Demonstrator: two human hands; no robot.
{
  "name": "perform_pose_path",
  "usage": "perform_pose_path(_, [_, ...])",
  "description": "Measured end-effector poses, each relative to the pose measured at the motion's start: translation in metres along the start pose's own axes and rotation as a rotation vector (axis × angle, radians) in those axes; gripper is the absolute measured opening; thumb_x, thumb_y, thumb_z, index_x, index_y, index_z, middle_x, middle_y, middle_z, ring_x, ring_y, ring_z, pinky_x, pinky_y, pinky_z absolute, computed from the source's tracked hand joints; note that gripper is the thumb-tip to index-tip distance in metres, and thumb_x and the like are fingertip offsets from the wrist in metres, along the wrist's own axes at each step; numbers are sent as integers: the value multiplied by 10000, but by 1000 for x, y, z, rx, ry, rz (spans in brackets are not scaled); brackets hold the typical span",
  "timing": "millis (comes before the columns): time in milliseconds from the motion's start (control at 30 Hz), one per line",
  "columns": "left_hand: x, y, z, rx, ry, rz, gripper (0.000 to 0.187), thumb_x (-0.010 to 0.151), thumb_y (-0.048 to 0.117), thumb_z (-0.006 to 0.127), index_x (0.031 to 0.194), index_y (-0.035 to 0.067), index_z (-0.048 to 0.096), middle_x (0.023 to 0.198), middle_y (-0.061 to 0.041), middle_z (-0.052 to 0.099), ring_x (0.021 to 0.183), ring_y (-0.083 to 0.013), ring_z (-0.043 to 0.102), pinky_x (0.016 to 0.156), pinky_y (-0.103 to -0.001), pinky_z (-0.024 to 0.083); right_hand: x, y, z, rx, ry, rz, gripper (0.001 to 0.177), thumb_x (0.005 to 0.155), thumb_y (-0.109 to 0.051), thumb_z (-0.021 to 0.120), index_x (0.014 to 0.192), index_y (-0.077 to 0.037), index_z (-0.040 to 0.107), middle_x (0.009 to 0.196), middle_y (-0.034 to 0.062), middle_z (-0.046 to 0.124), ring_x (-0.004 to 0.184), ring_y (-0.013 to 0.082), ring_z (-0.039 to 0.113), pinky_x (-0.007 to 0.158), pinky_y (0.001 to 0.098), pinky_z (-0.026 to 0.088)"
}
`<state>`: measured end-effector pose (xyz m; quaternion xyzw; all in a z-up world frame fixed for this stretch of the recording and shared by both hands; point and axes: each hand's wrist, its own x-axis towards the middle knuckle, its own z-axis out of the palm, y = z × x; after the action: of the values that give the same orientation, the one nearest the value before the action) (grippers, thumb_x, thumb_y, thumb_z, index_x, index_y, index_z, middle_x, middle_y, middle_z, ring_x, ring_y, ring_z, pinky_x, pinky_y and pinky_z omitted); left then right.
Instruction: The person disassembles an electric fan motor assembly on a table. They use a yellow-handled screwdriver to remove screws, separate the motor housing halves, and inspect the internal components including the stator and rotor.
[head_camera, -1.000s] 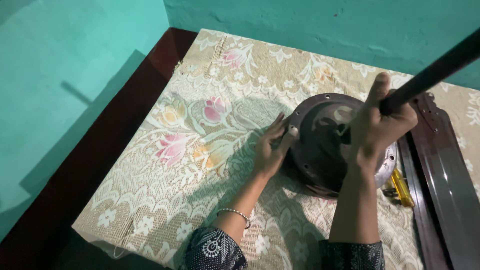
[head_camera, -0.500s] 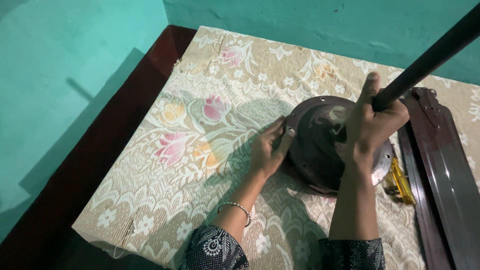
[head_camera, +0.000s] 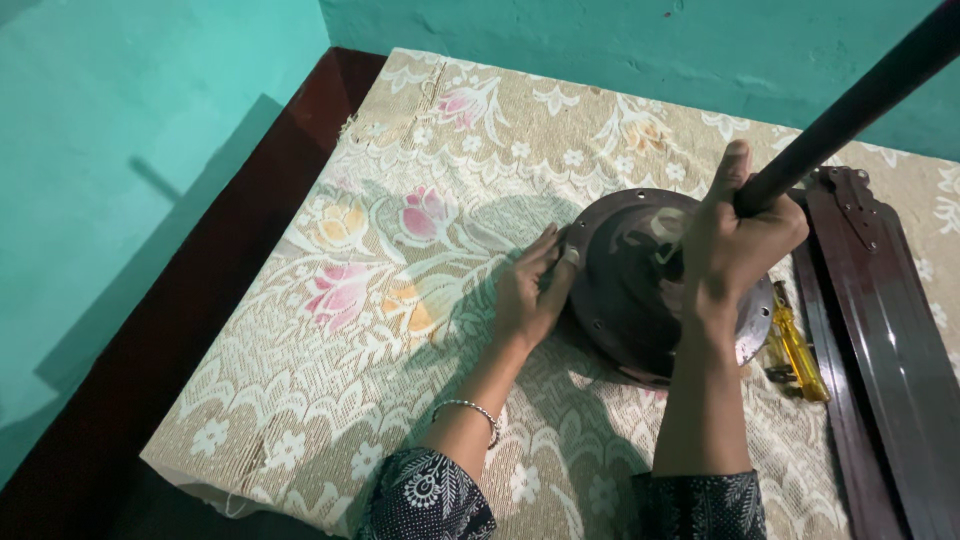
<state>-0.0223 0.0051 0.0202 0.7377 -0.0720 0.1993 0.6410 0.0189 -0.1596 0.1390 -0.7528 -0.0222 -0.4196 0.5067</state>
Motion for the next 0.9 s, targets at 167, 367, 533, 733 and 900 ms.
perform_pose_path(167, [0,8,0,43,40,-34,421,1005,326,573,1257,22,717,1452,-223,603,1398,-333,562,1134,-376,468,-1,2,0,-61,11,-60,626,1169,-310,682,617,-45,551,527,5,489,461,92,483,470,269,290])
perform_pose_path(367, [2,7,4,51,31,-29,409,1009,312,572,1283,35,698,1441,-227,614,1303,-341,640,1062,-366,501,-1,12,0,-112,45,-67,644,1157,-333,695,604,-57,517,523,-4,464,450,96,447,467,296,247])
perform_pose_path(533, [1,-1,7,14,1,-100,427,1013,320,545,1305,46,694,1476,-185,576,1202,-342,689,961,-399,561,-2,13,0,-47,43,-60,644,1176,-301,697,604,-73,509,527,1,473,471,101,460,474,299,269])
perform_pose_path(733, [1,-5,6,65,-11,83,383,1066,241,535,1310,-17,679,1438,-215,619,1452,-358,498,1188,-456,438,-1,10,0,-52,32,-48,623,1154,-281,687,587,-68,545,495,7,490,395,106,469,413,285,238])
perform_pose_path(900, [0,-2,6,123,13,81,373,1019,195,564,1290,-35,678,1415,-222,629,1424,-353,509,1171,-434,431,-3,10,-1,-45,54,-58,611,1162,-256,684,610,-45,527,526,2,476,457,88,470,453,284,251])
